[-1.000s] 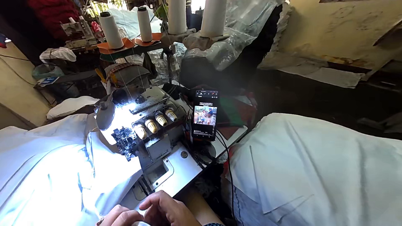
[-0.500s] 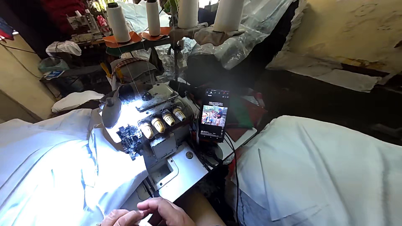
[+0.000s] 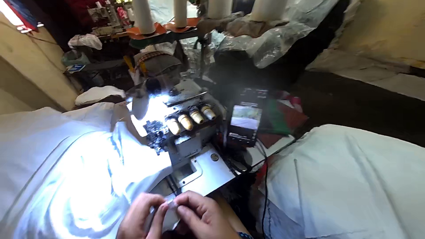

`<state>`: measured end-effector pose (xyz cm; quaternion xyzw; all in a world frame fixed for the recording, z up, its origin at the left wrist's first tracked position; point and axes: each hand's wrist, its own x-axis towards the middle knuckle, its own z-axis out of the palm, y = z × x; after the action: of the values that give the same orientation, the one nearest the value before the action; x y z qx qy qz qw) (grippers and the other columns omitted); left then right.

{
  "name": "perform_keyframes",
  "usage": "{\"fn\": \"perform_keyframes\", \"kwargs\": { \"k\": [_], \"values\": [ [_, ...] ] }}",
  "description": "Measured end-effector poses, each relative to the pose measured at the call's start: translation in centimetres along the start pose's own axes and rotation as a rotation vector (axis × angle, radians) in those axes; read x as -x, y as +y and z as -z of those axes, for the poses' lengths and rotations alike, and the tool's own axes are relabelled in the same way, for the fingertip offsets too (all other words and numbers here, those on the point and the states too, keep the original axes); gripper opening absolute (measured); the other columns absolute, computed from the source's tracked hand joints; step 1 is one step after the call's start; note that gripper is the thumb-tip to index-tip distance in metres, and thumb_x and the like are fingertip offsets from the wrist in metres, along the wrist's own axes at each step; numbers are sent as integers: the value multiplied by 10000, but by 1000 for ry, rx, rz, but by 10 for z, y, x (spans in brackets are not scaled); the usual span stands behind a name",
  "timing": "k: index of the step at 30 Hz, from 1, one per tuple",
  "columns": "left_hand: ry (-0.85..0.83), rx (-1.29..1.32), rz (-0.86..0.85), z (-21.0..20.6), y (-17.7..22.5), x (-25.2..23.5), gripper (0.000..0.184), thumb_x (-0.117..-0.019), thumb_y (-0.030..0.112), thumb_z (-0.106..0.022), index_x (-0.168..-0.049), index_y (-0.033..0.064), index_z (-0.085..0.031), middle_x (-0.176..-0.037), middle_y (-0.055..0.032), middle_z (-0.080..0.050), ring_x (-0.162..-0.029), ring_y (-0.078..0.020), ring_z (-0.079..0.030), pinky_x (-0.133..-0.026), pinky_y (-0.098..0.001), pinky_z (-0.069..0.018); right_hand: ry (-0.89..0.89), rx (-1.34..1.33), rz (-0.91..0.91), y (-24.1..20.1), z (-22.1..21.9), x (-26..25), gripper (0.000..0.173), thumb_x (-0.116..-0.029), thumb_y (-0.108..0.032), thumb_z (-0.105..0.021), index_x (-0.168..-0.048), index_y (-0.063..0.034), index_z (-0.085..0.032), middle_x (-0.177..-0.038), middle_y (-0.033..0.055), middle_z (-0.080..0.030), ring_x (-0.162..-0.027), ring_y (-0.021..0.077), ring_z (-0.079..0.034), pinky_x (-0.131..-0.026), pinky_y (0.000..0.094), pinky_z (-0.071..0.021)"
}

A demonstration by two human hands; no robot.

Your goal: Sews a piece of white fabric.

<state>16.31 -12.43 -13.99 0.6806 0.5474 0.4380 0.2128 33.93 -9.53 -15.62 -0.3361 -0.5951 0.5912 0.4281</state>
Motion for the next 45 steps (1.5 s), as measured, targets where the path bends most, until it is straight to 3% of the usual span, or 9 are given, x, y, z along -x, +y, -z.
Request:
{"fn": "perform_keyframes", "kwargs": {
  "k": [5, 9, 14, 18, 23, 27, 31, 38, 45],
  "values": [
    [73, 47, 77, -5, -1, 1, 122, -971, 141, -674, -981, 30, -723, -936, -32, -700, -893, -26, -644, -810, -183, -536, -70, -31, -85, 0, 3, -3, 199, -992, -45, -601, -1170, 22, -658, -1008, 30, -713, -852, 54, -693, -750, 249, -605],
    [109, -75, -113, -7, 1, -4, 132, -1001, 184, -648, -987, 75, -722, -954, -40, -712, -938, -47, -665, -842, -193, -547, -62, 20, -48, 5, 0, -4, 128, -975, -46, -631, -1058, 25, -697, -925, 30, -710, -786, 37, -676, -740, 232, -592],
    [266, -348, -248, 0, -17, -55, 220, -1018, 314, -594, -965, 170, -752, -889, 40, -705, -842, -49, -666, -740, -251, -553, 133, 231, 175, 15, 2, -41, 94, -944, -146, -686, -933, -65, -733, -884, -16, -695, -755, 4, -656, -672, 169, -572],
    [107, -275, -47, -7, -43, -80, 158, -995, 311, -629, -983, 212, -752, -934, 107, -701, -901, -27, -663, -836, -316, -564, 208, 377, 165, 33, 10, -66, 156, -924, -241, -728, -898, -89, -754, -1072, 29, -699, -930, 30, -687, -764, 169, -599],
    [163, -310, 2, -14, -45, -72, 158, -966, 355, -651, -953, 239, -757, -885, 143, -709, -888, -18, -666, -881, -361, -540, 189, 289, 121, 42, 12, -59, 116, -908, -185, -730, -861, -83, -760, -929, 1, -732, -822, 21, -686, -723, 171, -583],
    [224, -542, -136, -20, -40, -70, 140, -964, 288, -645, -950, 214, -763, -965, 55, -700, -921, -131, -671, -832, -417, -547, 206, 204, 71, 44, 10, -58, 116, -883, -183, -758, -820, -90, -728, -840, -14, -707, -731, 29, -659, -654, 179, -561],
    [311, -908, -215, -36, -20, -56, 228, -942, 132, -597, -1016, 167, -810, -960, -53, -767, -767, -210, -717, -666, -389, -533, 259, 64, 69, 41, 3, -57, 247, -841, -43, -764, -920, -76, -533, -769, -18, -657, -649, 39, -633, -590, 191, -549],
    [321, -717, -128, -35, -38, -46, 330, -982, 147, -477, -1111, 110, -779, -1128, -43, -768, -1062, -219, -732, -910, -425, -579, 194, 349, 383, 40, 6, -74, 110, -931, -103, -697, -1014, -34, -716, -919, 11, -714, -781, 21, -679, -704, 167, -592],
    [185, -648, -76, -13, -44, -64, 343, -998, 231, -468, -1141, 113, -756, -1191, -23, -749, -1128, -189, -709, -940, -397, -576, 241, 549, 459, 38, 5, -80, 161, -940, -140, -655, -1002, -86, -794, -856, -15, -691, -765, -5, -637, -695, 132, -546]
  ]
}}
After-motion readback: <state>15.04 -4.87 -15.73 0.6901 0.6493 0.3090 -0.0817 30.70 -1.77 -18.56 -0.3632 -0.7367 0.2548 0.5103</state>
